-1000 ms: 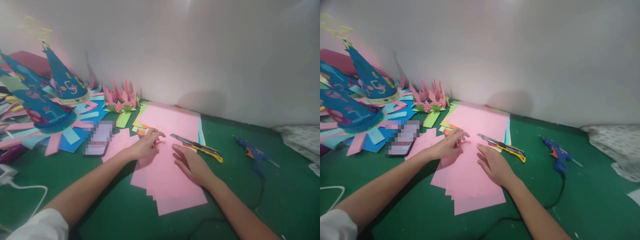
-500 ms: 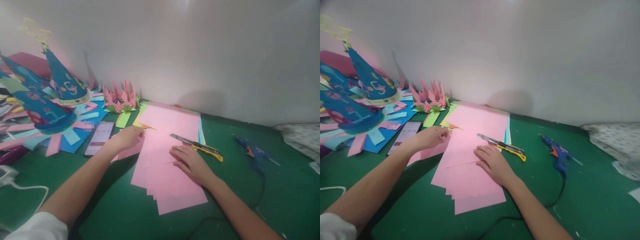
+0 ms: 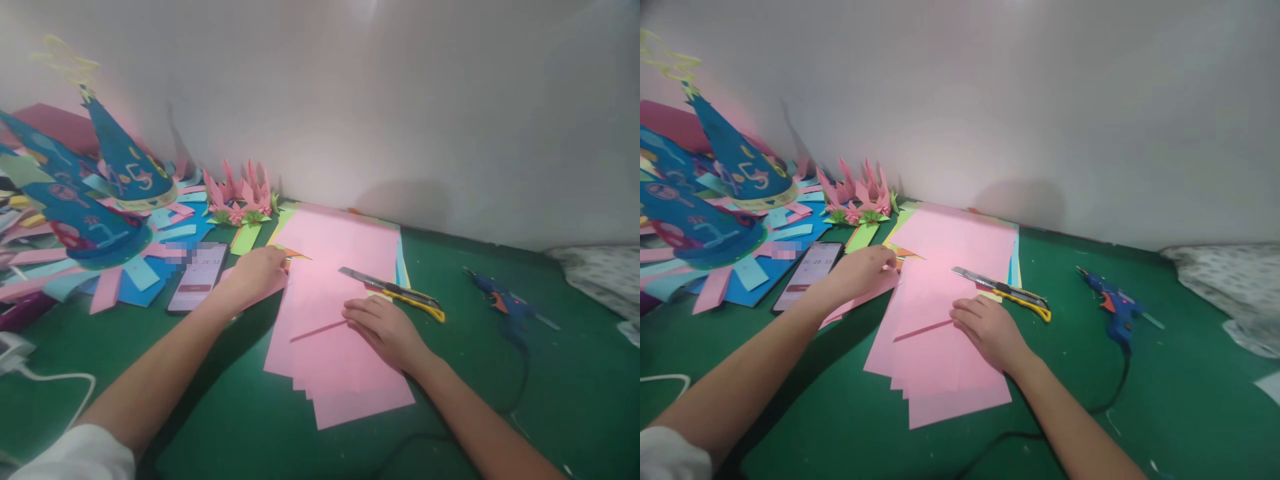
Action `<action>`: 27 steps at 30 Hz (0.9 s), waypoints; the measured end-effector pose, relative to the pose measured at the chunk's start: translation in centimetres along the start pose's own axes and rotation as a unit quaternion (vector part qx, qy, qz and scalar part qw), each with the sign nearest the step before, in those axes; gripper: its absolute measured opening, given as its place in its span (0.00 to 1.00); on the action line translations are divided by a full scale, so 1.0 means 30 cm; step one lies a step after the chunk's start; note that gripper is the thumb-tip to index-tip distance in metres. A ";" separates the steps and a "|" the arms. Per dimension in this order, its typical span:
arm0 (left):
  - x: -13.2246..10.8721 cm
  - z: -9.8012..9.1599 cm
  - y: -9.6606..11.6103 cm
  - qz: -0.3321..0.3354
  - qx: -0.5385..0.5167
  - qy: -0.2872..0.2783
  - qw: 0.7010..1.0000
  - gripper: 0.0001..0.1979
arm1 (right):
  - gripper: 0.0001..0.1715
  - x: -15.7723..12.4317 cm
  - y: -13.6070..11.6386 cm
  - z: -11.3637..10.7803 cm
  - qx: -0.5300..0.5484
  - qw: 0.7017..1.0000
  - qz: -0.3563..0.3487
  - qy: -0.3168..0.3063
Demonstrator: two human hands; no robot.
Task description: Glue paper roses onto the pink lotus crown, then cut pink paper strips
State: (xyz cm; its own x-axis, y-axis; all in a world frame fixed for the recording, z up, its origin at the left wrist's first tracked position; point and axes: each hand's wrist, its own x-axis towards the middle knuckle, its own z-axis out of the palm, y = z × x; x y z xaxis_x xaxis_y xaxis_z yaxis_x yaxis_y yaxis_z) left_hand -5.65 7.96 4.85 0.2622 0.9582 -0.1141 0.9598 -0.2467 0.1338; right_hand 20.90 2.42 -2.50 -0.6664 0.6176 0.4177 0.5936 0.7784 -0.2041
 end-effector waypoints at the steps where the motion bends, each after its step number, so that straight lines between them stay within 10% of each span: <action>1: 0.002 0.018 0.011 0.037 -0.051 0.021 0.998 0.09 | 0.11 -0.001 0.001 0.001 -0.005 1.000 -0.003 0.008; 9: 0.015 0.119 0.066 0.115 -0.309 -0.027 0.944 0.14 | 0.11 -0.011 -0.004 -0.008 0.003 0.996 0.036 0.085; 15: 0.046 0.159 0.037 0.164 -0.144 0.134 0.967 0.10 | 0.13 -0.019 -0.023 -0.032 0.067 0.975 0.103 0.185; 20: 0.050 0.170 0.024 0.177 -0.083 0.109 0.975 0.16 | 0.15 -0.024 -0.037 -0.048 0.063 0.979 0.055 0.188; 27: 0.050 0.162 0.023 0.151 -0.069 0.119 0.979 0.21 | 0.28 -0.005 0.017 -0.009 0.024 0.948 0.204 0.241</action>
State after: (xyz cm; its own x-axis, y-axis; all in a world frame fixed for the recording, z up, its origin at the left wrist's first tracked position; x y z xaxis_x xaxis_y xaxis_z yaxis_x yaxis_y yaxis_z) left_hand -4.10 8.52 -0.01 0.4848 0.8556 0.1814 0.8157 -0.5172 0.2593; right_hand 21.43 2.69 -2.42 -0.0948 0.7540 0.6500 0.7287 0.4974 -0.4708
